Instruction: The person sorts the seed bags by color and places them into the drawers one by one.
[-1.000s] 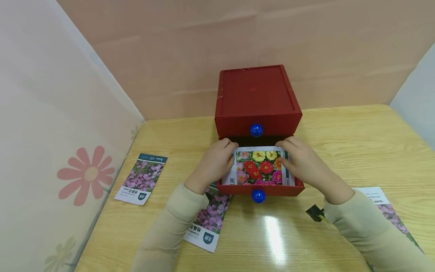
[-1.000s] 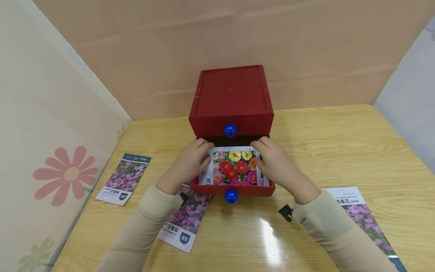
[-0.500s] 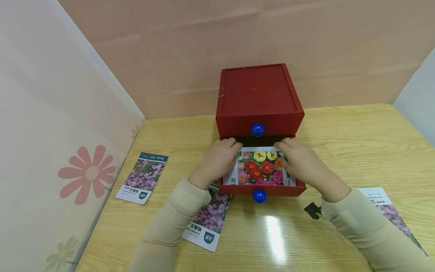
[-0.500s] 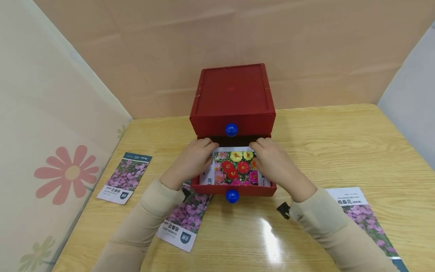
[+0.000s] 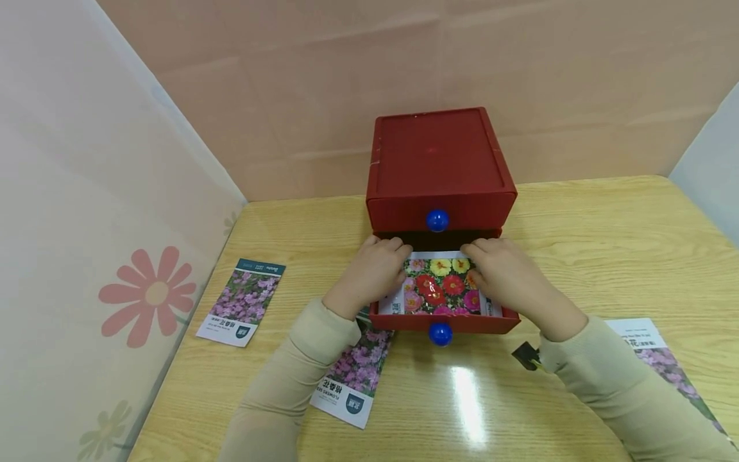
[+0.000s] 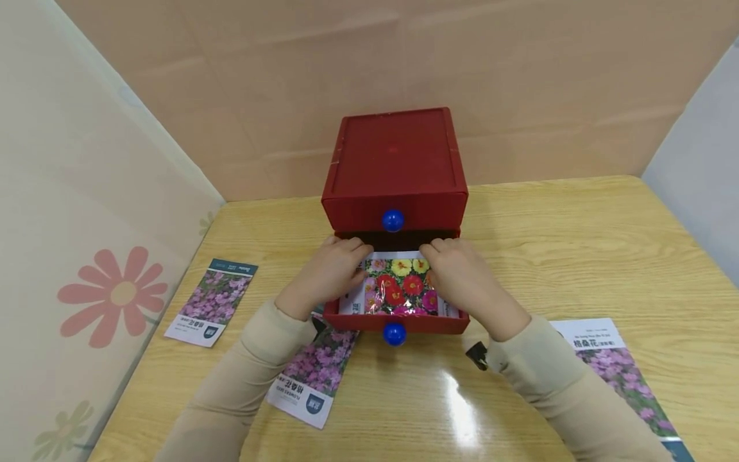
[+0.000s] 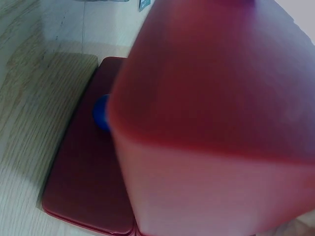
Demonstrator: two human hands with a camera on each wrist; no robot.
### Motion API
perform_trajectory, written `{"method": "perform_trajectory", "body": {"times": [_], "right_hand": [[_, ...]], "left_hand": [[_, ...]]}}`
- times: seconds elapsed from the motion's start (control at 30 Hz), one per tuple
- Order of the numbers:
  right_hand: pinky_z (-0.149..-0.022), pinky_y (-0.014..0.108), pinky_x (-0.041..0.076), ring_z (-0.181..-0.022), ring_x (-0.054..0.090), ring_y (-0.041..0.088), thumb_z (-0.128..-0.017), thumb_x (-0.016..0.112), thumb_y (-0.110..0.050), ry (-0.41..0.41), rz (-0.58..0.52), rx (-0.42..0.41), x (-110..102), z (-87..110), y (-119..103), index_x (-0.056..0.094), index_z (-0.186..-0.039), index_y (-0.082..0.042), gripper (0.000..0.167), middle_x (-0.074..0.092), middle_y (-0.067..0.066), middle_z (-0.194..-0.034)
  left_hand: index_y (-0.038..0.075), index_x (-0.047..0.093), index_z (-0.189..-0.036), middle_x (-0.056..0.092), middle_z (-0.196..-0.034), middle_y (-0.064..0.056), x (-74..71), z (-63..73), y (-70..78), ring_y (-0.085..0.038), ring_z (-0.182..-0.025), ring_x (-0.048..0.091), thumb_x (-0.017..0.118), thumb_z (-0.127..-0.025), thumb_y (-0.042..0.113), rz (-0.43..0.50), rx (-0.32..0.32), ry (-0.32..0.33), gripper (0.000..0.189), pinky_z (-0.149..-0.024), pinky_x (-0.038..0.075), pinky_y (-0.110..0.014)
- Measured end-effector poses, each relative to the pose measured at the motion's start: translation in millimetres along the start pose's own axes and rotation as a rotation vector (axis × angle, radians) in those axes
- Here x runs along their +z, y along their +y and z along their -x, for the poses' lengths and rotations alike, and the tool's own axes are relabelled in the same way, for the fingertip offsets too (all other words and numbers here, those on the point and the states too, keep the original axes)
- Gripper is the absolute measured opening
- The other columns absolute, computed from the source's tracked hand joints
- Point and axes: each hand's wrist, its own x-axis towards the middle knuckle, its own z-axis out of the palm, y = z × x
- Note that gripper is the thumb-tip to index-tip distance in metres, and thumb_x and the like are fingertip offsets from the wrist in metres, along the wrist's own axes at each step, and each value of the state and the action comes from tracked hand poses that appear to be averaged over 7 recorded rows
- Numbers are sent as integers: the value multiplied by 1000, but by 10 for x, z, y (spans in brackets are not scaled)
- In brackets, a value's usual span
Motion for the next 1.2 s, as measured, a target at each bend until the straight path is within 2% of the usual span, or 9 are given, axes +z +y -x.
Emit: {"method": "perform_trajectory", "body": {"times": [0.33, 0.57, 0.97, 1.2], "right_hand": [[-80, 42, 32, -82, 55, 27, -70, 68, -17, -99, 110, -21, 20, -16, -17, 58, -100, 1, 36, 59, 12, -88], [-81, 41, 27, -84, 55, 26, -71, 69, -29, -127, 125, -16, 58, -15, -28, 58, -101, -1, 42, 59, 10, -90], [-84, 41, 26, -86, 54, 26, -72, 68, -29, -110, 108, 7, 62, -11, -35, 60, -99, -1, 40, 61, 10, -92], [-87, 43, 22, -89, 53, 28, -72, 68, -33, -166, 155, 1, 61, -18, -37, 60, -102, -4, 43, 61, 10, -96]], "left_hand": [[12, 59, -106, 57, -95, 2, 24, -18, -12, -11, -86, 52, 57, -79, 33, -34, -3, -80, 34, -77, 28, -30], [13, 59, -107, 58, -95, 3, 22, -11, -20, -10, -84, 54, 55, -80, 33, -30, 0, -120, 34, -79, 27, -31], [13, 59, -110, 59, -101, 2, 43, -9, -26, -10, -88, 55, 54, -81, 33, 12, -9, -94, 35, -82, 26, -30], [14, 61, -105, 59, -94, 4, 66, -20, -30, -9, -81, 54, 54, -81, 31, 32, -7, -97, 30, -82, 24, -31]]}}
